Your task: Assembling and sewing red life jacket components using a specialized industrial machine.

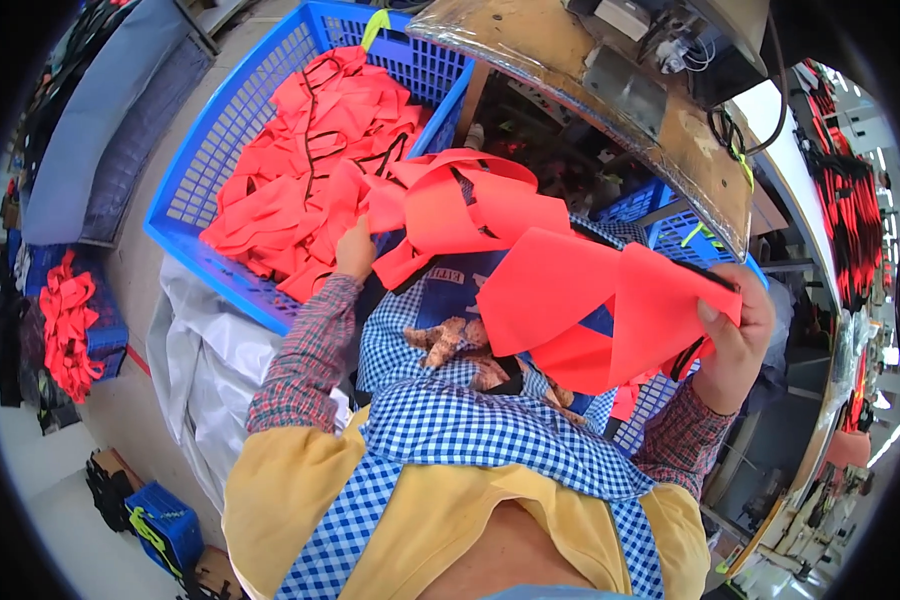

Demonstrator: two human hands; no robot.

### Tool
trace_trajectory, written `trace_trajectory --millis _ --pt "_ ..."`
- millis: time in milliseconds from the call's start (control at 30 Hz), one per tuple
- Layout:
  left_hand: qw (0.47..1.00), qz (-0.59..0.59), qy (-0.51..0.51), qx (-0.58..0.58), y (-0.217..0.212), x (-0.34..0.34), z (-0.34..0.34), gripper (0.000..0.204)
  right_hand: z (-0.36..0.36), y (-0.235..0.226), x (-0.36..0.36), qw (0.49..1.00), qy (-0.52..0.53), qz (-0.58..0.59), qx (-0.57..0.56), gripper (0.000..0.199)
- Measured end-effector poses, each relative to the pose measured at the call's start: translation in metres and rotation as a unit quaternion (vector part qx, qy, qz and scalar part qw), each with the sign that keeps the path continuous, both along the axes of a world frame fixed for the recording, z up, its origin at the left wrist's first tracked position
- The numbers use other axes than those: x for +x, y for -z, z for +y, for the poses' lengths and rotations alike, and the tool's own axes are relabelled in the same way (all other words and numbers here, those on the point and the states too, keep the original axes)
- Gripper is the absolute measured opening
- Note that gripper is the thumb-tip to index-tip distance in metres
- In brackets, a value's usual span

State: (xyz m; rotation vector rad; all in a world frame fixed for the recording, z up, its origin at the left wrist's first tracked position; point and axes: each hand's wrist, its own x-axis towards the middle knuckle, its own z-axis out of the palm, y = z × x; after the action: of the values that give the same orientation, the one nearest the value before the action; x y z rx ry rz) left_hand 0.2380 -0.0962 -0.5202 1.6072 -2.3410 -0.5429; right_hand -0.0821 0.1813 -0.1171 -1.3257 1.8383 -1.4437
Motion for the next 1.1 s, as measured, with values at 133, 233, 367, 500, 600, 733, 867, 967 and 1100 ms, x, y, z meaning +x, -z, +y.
trace_trajectory --millis 133,233,367,500,600,733,867,967,1100 --pt "0.965 -0.167 0.197 -0.053 -0.084 0.012 -0.038 0.018 -0.022 0.001 -0.001 0.993 0.067 -0.086 -0.032 0.029" --pt "0.969 -0.033 0.180 -0.168 -0.220 -0.052 -0.046 0.021 -0.027 -0.007 -0.001 0.989 0.100 -0.105 -0.036 0.029" --pt "0.799 0.387 0.448 0.104 -0.361 -0.146 0.045 0.036 -0.019 -0.017 -0.009 0.993 0.060 -0.086 -0.062 0.029" --pt "0.718 0.328 0.599 0.138 -0.420 -0.188 0.101 0.036 0.035 -0.038 -0.045 0.966 -0.017 -0.077 -0.245 0.036" --pt "0.656 0.338 0.646 0.195 -0.443 -0.210 0.115 0.034 0.059 -0.038 -0.062 0.950 0.004 -0.159 -0.269 0.038" --pt "0.676 0.347 0.641 0.108 -0.425 -0.233 0.106 0.030 0.044 -0.043 -0.047 0.976 0.101 0.055 -0.187 0.047" --pt "0.746 0.209 0.621 0.120 -0.422 -0.232 0.099 0.034 0.024 -0.040 -0.042 0.955 0.043 0.274 -0.102 0.042" --pt "0.757 0.163 0.609 0.171 -0.423 -0.235 0.092 0.034 0.002 -0.031 -0.045 0.926 0.006 0.375 0.049 0.033" --pt "0.791 0.094 0.569 0.204 -0.417 -0.235 0.079 0.031 -0.015 -0.025 -0.053 0.958 -0.076 0.263 0.083 0.026"
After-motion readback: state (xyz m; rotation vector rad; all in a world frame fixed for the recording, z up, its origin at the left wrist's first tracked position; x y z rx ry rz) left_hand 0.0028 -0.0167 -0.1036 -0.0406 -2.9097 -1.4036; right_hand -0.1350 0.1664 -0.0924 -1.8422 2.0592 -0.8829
